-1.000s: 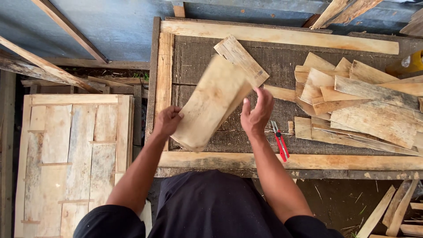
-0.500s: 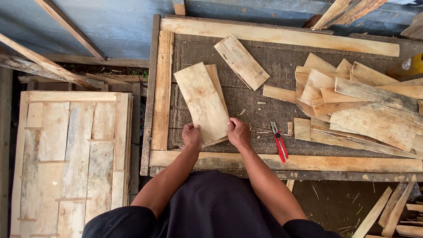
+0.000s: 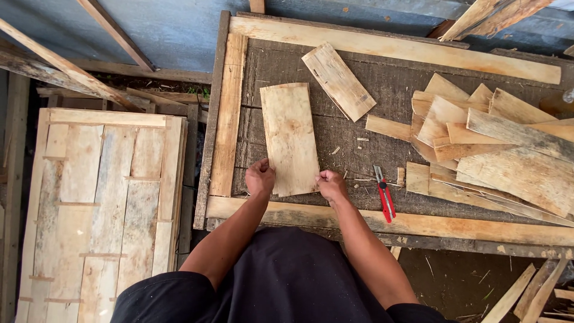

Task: The person uses a red utility knife to trim the edges of rectangular wooden planks on a workbench. They repeatedly position each plank, shave off thin strips along the edges, and set the trimmed pieces aside. The person also briefly handles a round wooden object near the end of the clip.

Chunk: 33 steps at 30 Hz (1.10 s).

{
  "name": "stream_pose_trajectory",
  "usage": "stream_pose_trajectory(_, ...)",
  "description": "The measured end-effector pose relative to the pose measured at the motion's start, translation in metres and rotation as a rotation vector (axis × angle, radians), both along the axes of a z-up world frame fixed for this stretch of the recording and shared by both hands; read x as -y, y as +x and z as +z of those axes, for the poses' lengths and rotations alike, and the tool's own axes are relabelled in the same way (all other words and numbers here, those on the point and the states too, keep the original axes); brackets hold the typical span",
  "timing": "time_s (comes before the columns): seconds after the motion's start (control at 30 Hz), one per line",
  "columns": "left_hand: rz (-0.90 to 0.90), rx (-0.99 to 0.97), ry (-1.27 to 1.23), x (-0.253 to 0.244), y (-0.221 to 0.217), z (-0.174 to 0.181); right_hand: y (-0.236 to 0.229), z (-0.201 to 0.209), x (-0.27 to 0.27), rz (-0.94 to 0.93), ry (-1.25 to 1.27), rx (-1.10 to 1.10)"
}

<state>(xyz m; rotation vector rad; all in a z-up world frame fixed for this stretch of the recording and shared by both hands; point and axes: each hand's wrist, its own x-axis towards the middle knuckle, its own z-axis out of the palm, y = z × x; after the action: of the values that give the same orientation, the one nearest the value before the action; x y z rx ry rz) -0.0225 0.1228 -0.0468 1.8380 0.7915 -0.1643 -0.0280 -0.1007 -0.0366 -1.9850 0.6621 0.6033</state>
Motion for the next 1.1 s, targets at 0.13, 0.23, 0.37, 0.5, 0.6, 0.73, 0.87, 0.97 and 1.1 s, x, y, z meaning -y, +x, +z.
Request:
stream_pose_trajectory(0.13, 0.013, -0.01, -0.013, -0.002, -0.001, 0.003, 0.0, 0.005, -0.004, -0.058, 0.064, -0.036)
stream_pose_trajectory(0.23, -0.011, -0.041, 0.025, -0.003, 0.0, 0.007, 0.003, 0.0, -0.007, -0.056, 0.102, -0.013)
stream_pose_trajectory(0.37, -0.015, -0.142, 0.011, -0.003, 0.001, 0.012, 0.006, 0.001, -0.013, -0.05, 0.09, -0.016)
stream_pose_trajectory(0.5, -0.02, -0.188, -0.008, -0.004, 0.004, 0.019, 0.007, 0.006, -0.015, -0.049, 0.07, -0.028)
stream_pose_trajectory(0.6, -0.034, -0.178, 0.005, -0.004, 0.003, 0.022, 0.007, 0.006, -0.015, -0.046, 0.055, -0.04)
stream_pose_trajectory(0.73, -0.047, -0.148, 0.029, -0.005, 0.004, 0.018, 0.008, 0.002, -0.016, -0.046, 0.034, -0.042)
stream_pose_trajectory(0.87, -0.058, -0.13, 0.04, -0.007, 0.005, 0.011, 0.007, 0.006, -0.019, -0.036, -0.006, -0.042)
stream_pose_trajectory(0.97, -0.063, -0.143, 0.03, -0.008, 0.009, 0.005, 0.005, 0.011, -0.021, 0.014, -0.073, -0.02)
stream_pose_trajectory(1.1, -0.082, -0.165, 0.048, -0.011, 0.018, -0.001, 0.001, 0.024, -0.025, 0.188, -0.277, 0.128)
